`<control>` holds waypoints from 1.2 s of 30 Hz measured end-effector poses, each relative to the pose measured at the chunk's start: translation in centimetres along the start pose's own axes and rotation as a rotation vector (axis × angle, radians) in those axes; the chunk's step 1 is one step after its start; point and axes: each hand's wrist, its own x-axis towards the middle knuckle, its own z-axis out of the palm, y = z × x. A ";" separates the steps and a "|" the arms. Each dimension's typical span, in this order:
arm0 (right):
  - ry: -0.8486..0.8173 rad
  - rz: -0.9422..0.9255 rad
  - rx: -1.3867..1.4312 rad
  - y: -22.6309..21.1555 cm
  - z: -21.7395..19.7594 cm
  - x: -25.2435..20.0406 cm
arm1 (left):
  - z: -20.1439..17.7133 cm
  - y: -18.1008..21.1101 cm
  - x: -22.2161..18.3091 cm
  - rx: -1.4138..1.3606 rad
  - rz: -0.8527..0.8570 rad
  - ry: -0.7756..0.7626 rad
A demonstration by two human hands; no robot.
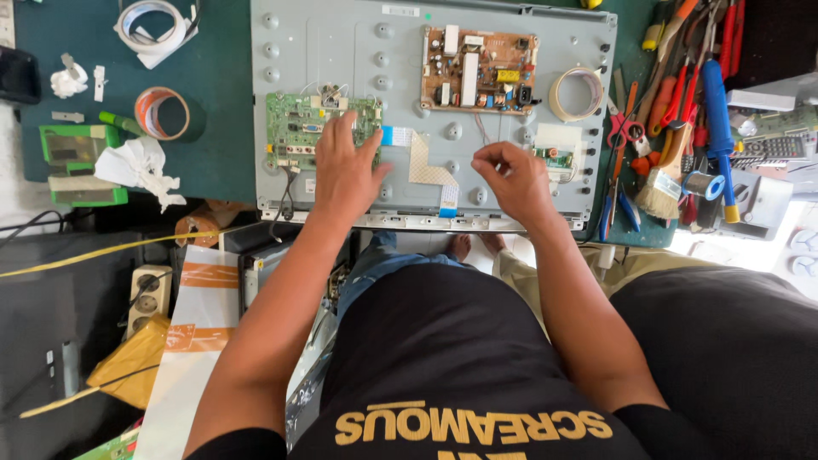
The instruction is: The person tapes components to the back of a television chassis and uses a screwdriver to secure a circuit board.
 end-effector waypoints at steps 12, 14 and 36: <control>-0.182 0.149 -0.019 1.0 0.8 -2.6 | 2.6 2.4 -8.1 -0.225 -0.217 0.067; -0.196 0.141 -0.021 0.7 0.7 -2.6 | 0.8 3.6 -8.2 -0.301 -0.241 0.030; -0.432 0.276 -0.035 0.5 0.9 -2.4 | 1.7 5.3 -8.8 -0.390 -0.272 -0.142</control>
